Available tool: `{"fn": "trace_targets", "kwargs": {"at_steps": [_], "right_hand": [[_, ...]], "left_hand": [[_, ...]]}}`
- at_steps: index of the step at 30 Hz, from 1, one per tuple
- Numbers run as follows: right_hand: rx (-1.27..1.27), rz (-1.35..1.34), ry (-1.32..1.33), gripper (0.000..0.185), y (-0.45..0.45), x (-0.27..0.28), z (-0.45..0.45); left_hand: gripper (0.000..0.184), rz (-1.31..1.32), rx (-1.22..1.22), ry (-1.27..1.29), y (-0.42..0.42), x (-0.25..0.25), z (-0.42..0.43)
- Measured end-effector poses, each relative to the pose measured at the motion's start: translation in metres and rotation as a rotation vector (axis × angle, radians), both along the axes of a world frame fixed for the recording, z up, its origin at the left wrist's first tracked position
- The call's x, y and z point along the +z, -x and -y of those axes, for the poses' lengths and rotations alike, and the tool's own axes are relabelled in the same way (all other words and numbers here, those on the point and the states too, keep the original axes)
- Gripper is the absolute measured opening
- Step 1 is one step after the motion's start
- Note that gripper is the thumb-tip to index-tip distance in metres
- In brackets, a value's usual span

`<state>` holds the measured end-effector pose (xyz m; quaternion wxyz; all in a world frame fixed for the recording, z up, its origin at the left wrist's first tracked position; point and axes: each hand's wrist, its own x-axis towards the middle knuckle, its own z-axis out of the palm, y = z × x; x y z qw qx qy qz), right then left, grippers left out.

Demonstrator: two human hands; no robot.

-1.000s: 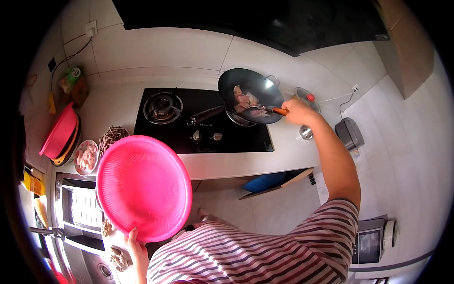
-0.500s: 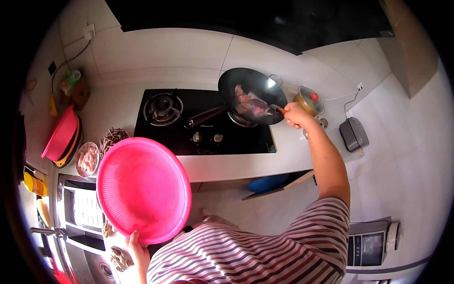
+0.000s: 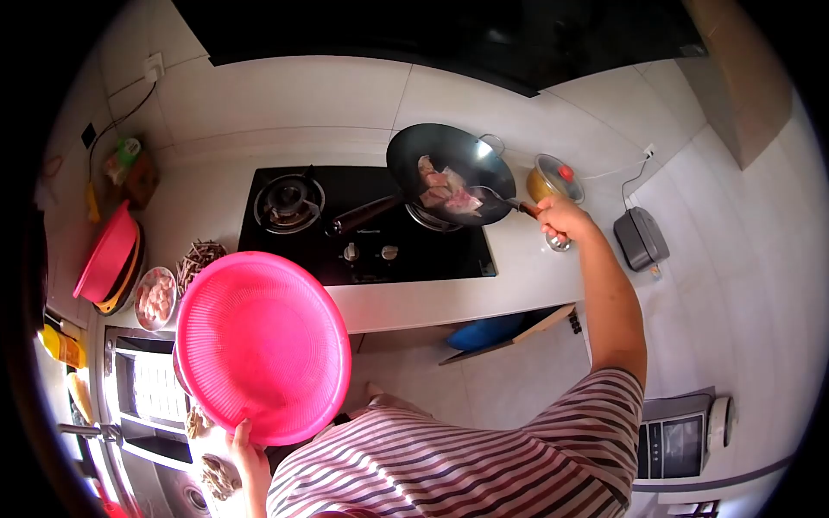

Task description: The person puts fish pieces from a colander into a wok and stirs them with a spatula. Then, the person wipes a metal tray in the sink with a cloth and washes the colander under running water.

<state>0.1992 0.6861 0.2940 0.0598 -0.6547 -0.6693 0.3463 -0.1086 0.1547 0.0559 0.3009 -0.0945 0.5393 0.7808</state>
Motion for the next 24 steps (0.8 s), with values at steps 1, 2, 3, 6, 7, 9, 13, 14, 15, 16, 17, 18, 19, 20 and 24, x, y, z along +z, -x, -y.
{"fn": "trace_targets", "kwargs": {"at_steps": [1, 2, 3, 6, 7, 9, 13, 14, 15, 16, 17, 18, 19, 20, 24], "right_hand": [[-0.001, -0.003, -0.003, 0.049, 0.001, 0.003, 0.004], [0.035, 0.062, -0.051, 0.047, 0.004, 0.006, 0.008], [0.073, 0.128, -0.099, 0.046, 0.008, 0.008, 0.015], [0.158, 0.296, -0.259, 0.039, 0.021, 0.014, 0.041], [0.16, 0.295, -0.258, 0.039, 0.022, 0.011, 0.043], [0.418, 0.387, -0.41, 0.03, 0.021, 0.004, 0.045], [0.592, 0.477, -0.539, 0.027, 0.034, -0.032, 0.036], [0.523, 0.422, -0.491, 0.027, 0.038, -0.031, 0.038], [0.457, 0.368, -0.441, 0.028, 0.041, -0.028, 0.04], [0.477, 0.327, -0.414, 0.031, 0.038, -0.018, 0.039], [0.48, 0.325, -0.411, 0.031, 0.033, -0.011, 0.033], [0.335, 0.231, -0.277, 0.033, 0.028, -0.005, 0.026], [0.189, 0.139, -0.143, 0.035, 0.023, -0.001, 0.02], [0.188, 0.058, -0.15, 0.038, 0.02, -0.001, 0.013], [0.171, 0.093, -0.353, 0.028, 0.048, -0.021, 0.0]], "left_hand": [[0.018, -0.006, 0.016, 0.011, 0.0, 0.0, -0.001], [0.018, -0.009, 0.017, 0.007, 0.0, 0.001, -0.002], [0.018, -0.003, 0.01, 0.002, 0.0, 0.002, -0.002], [0.018, 0.004, 0.015, 0.0, 0.0, 0.001, -0.002], [0.018, 0.006, 0.023, 0.002, 0.0, 0.0, -0.002], [0.018, 0.007, 0.013, 0.004, 0.0, 0.002, -0.001], [0.017, 0.005, 0.021, 0.012, -0.002, 0.005, -0.005], [0.017, 0.003, 0.023, 0.012, -0.002, 0.005, -0.005], [0.016, -0.001, 0.021, 0.023, -0.002, 0.004, -0.004], [0.016, -0.004, 0.02, 0.034, -0.002, 0.003, -0.003], [0.016, -0.004, 0.023, 0.038, -0.002, 0.001, 0.0], [0.017, -0.008, -0.003, 0.03, -0.001, -0.002, 0.003], [0.017, -0.011, -0.029, 0.022, 0.0, -0.003, 0.005], [0.017, -0.008, -0.027, 0.024, -0.002, 0.001, 0.002], [0.021, 0.011, 0.035, 0.043, -0.006, 0.009, -0.005]]}}
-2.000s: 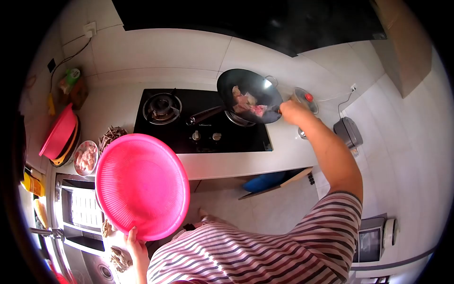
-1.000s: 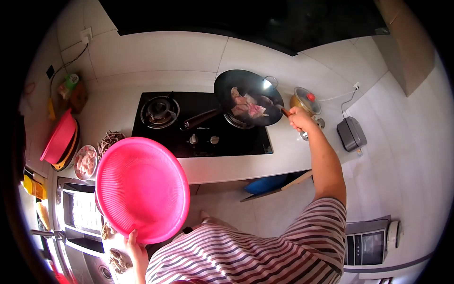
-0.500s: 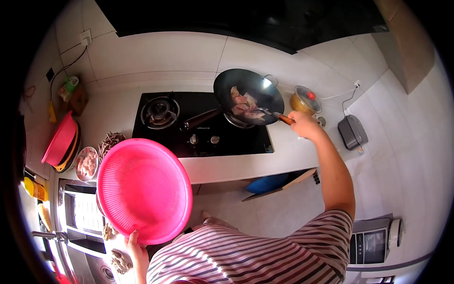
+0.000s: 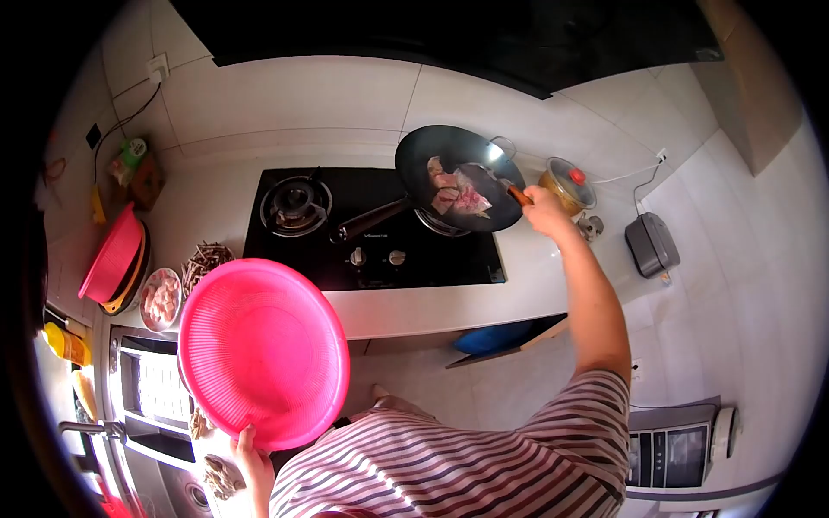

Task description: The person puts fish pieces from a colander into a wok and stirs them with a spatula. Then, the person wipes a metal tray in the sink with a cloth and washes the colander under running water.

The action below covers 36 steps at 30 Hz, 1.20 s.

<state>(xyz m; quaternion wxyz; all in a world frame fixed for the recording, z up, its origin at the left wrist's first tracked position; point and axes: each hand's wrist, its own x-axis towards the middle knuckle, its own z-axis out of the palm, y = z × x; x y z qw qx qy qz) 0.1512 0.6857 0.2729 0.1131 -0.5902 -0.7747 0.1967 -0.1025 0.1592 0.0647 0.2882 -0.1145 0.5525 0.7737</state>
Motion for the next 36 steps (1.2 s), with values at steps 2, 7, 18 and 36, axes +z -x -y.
{"fn": "trace_targets", "kwargs": {"at_steps": [2, 7, 18, 36], "right_hand": [[0.067, 0.033, -0.13, 0.032, 0.006, -0.035, -0.033], [0.179, 0.122, -0.345, 0.036, 0.031, -0.067, -0.031], [0.202, 0.113, -0.351, 0.026, 0.023, -0.084, -0.015], [-0.091, -0.592, 0.193, 0.038, 0.011, -0.093, -0.034]], "left_hand": [[0.022, 0.0, -0.021, 0.004, 0.001, 0.002, -0.003], [0.016, -0.049, -0.082, 0.021, 0.004, 0.004, -0.001], [0.019, -0.037, 0.059, 0.055, 0.005, 0.014, 0.0], [0.021, -0.02, 0.112, 0.008, 0.014, 0.031, 0.012]]}}
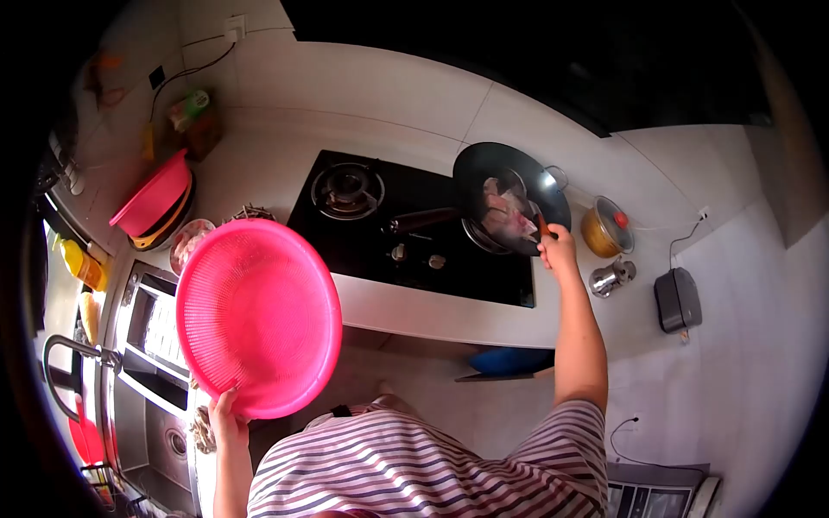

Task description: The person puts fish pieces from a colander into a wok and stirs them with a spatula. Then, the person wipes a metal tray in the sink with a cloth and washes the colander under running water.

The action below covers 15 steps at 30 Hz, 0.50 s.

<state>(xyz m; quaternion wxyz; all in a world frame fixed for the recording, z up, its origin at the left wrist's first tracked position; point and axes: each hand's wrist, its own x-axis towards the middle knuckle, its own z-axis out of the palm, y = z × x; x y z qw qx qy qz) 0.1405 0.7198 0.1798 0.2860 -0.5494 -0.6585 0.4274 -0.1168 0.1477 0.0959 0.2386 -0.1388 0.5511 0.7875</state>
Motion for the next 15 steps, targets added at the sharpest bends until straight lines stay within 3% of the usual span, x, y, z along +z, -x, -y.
{"fn": "trace_targets", "kwargs": {"at_steps": [5, 7, 9, 12, 15], "right_hand": [[0.032, -0.248, 0.184, 0.024, 0.022, -0.012, -0.03], [0.022, -0.306, 0.218, 0.004, 0.037, -0.017, -0.032], [-0.01, -0.286, 0.223, 0.011, 0.049, -0.015, -0.023], [0.035, -0.187, 0.195, 0.04, 0.051, -0.009, -0.009], [0.127, -0.14, 0.202, 0.041, 0.042, 0.006, 0.002]], "left_hand": [[0.018, -0.002, -0.06, -0.004, -0.003, -0.016, 0.004], [0.018, -0.002, -0.033, -0.002, -0.008, -0.016, 0.0], [0.018, -0.004, -0.033, -0.003, -0.012, -0.013, 0.0], [0.019, 0.013, 0.008, 0.017, -0.016, -0.014, 0.0], [0.019, 0.02, 0.018, 0.026, -0.015, -0.021, 0.002]]}}
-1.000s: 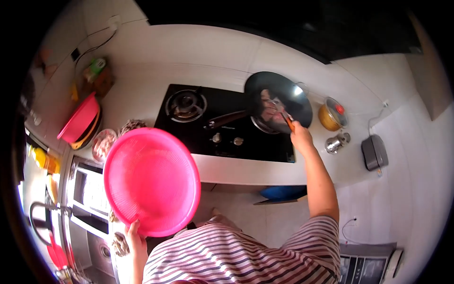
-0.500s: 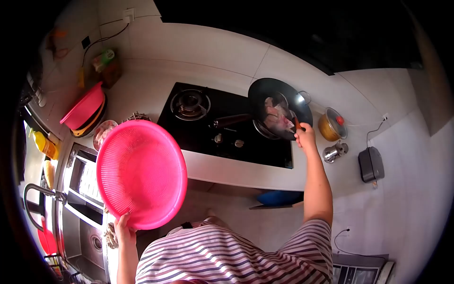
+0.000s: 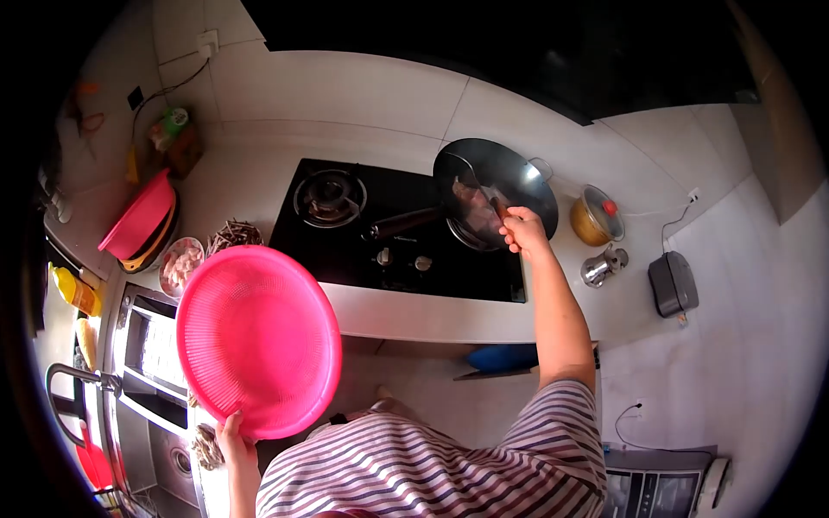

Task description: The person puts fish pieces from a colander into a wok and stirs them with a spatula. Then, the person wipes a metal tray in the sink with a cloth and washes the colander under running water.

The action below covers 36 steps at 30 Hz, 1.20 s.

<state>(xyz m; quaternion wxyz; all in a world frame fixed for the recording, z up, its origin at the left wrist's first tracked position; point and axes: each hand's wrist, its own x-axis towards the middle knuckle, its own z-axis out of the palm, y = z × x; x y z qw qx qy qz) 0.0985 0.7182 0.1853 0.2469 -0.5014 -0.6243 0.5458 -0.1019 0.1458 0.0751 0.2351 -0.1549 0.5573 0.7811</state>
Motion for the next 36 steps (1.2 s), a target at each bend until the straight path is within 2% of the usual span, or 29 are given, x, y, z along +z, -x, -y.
{"fn": "trace_targets", "kwargs": {"at_steps": [2, 4, 9, 14, 20, 24, 27, 31, 36], "right_hand": [[-0.013, 0.02, -0.024, 0.041, -0.008, 0.01, 0.011], [0.013, 0.098, -0.177, 0.039, -0.018, 0.011, 0.019], [-0.09, 0.114, -0.115, 0.036, -0.046, 0.025, 0.049], [-0.157, 0.076, -0.021, 0.036, -0.057, 0.006, 0.052], [-0.199, 0.107, -0.136, 0.036, -0.042, -0.018, 0.024], [-0.185, 0.081, -0.222, 0.036, -0.038, -0.008, 0.032], [-0.125, -0.056, -0.056, 0.032, -0.019, -0.001, 0.028], [-0.099, -0.111, -0.047, 0.032, 0.003, -0.024, 0.012], [0.01, 0.101, -0.036, 0.035, -0.008, 0.009, 0.028]], "left_hand": [[0.019, 0.007, -0.004, 0.006, 0.002, -0.007, 0.002], [0.018, 0.027, -0.024, -0.017, 0.007, -0.016, 0.006], [0.019, 0.031, -0.049, -0.043, 0.012, -0.011, 0.0], [0.021, 0.03, -0.052, -0.038, 0.015, -0.007, -0.003], [0.021, 0.037, -0.123, -0.048, 0.02, -0.007, -0.003], [0.02, 0.031, -0.139, -0.054, 0.019, -0.01, 0.001], [0.02, 0.033, -0.156, -0.054, 0.02, -0.015, 0.0], [0.017, 0.032, -0.145, -0.028, 0.017, -0.006, -0.012], [0.017, 0.024, -0.128, -0.023, 0.017, -0.011, -0.007]]}}
